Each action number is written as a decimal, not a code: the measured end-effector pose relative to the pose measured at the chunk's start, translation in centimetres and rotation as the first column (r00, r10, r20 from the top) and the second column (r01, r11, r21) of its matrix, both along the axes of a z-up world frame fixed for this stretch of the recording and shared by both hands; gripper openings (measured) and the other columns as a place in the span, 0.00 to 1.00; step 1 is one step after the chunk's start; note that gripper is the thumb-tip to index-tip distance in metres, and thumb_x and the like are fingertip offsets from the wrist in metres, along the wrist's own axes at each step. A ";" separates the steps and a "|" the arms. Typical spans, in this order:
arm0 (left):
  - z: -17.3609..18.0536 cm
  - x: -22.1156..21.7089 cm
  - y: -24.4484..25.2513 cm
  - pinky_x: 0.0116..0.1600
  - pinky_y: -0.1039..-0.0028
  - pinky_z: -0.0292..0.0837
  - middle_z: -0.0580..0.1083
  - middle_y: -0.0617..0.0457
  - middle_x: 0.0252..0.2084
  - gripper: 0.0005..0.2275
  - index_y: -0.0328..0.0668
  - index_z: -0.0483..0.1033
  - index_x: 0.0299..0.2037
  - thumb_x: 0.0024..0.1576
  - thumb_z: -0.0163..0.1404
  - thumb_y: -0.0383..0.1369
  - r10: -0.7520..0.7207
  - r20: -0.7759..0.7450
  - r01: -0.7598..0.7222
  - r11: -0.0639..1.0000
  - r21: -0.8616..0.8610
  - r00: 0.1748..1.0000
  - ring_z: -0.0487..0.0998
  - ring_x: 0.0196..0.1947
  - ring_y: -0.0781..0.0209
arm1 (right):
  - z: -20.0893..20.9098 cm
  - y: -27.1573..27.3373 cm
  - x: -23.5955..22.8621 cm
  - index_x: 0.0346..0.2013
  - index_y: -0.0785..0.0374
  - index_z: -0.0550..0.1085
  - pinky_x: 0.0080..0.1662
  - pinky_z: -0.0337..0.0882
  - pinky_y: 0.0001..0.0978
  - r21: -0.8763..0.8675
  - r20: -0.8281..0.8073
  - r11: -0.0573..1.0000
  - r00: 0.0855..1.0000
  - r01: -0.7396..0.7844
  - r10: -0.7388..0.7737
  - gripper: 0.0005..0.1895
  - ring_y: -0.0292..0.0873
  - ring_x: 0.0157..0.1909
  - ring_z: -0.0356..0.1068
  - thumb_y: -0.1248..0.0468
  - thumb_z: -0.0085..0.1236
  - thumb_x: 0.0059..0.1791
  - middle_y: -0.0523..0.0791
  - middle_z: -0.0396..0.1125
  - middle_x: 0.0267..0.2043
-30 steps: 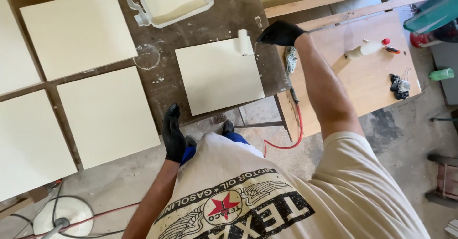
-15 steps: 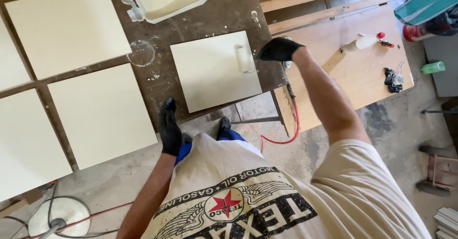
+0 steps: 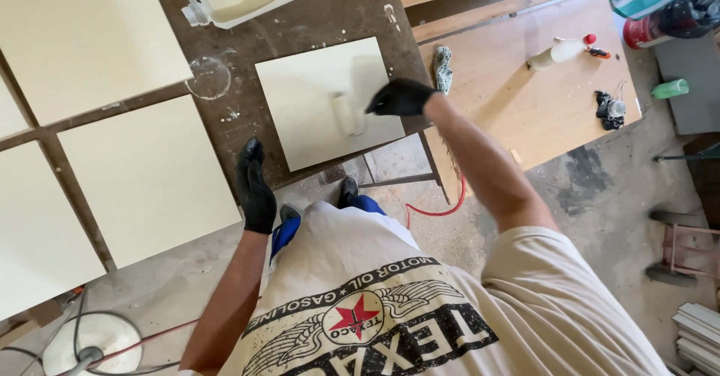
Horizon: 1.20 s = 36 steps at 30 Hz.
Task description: The person uses a paint roller to apply white paint to square panels. They repeatedly dip the roller into a paint tray, roll paint onto a panel on a workbench, and then place the painted panel onto a drying rack.
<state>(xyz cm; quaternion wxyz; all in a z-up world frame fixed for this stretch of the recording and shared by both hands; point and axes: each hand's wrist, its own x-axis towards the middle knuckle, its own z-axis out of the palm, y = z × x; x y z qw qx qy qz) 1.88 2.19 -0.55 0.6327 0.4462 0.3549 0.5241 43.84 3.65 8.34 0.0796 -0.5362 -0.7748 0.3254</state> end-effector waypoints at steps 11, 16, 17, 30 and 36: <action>2.7 0.5 -0.2 0.75 0.58 0.59 0.67 0.44 0.68 0.16 0.36 0.64 0.68 0.73 0.33 0.29 0.081 -0.141 -0.070 0.994 0.082 0.987 0.66 0.68 0.53 | -1.9 -1.5 -7.6 0.48 0.48 0.82 0.59 0.71 0.37 0.130 -0.060 0.991 0.998 -0.008 0.016 0.10 0.44 0.50 0.75 0.56 0.60 0.53 0.42 0.77 0.44; 2.8 0.3 0.3 0.75 0.57 0.59 0.66 0.44 0.68 0.16 0.35 0.63 0.69 0.73 0.33 0.28 0.064 -0.120 -0.055 0.995 0.078 0.991 0.66 0.68 0.53 | -2.6 -4.3 -2.5 0.47 0.54 0.82 0.59 0.71 0.40 0.244 0.056 0.958 0.989 -0.149 0.139 0.14 0.47 0.51 0.75 0.51 0.56 0.55 0.44 0.77 0.45; 3.0 0.3 0.4 0.75 0.57 0.59 0.66 0.43 0.68 0.16 0.35 0.63 0.69 0.73 0.32 0.28 0.056 -0.135 -0.046 0.996 0.072 0.989 0.66 0.68 0.53 | -0.9 -5.7 0.5 0.49 0.58 0.81 0.61 0.69 0.42 0.118 0.080 0.990 0.994 -0.081 0.072 0.13 0.51 0.52 0.73 0.56 0.57 0.54 0.47 0.77 0.46; 0.5 2.5 1.6 0.75 0.61 0.60 0.67 0.46 0.67 0.16 0.37 0.64 0.68 0.73 0.34 0.31 0.012 -0.159 -0.004 0.999 0.052 0.987 0.67 0.67 0.56 | -9.9 1.8 4.4 0.55 0.20 0.72 0.53 0.73 0.27 0.060 -0.036 0.523 0.526 0.850 -0.850 0.16 0.35 0.49 0.75 0.36 0.54 0.53 0.29 0.75 0.47; 2.1 2.2 1.7 0.74 0.62 0.60 0.67 0.48 0.66 0.16 0.39 0.65 0.68 0.73 0.35 0.33 -0.011 -0.191 0.012 1.000 0.001 0.981 0.67 0.67 0.56 | -5.6 -5.0 -1.4 0.49 0.63 0.80 0.52 0.74 0.41 0.596 0.155 0.701 0.800 0.393 -0.580 0.11 0.52 0.49 0.76 0.64 0.52 0.57 0.53 0.76 0.45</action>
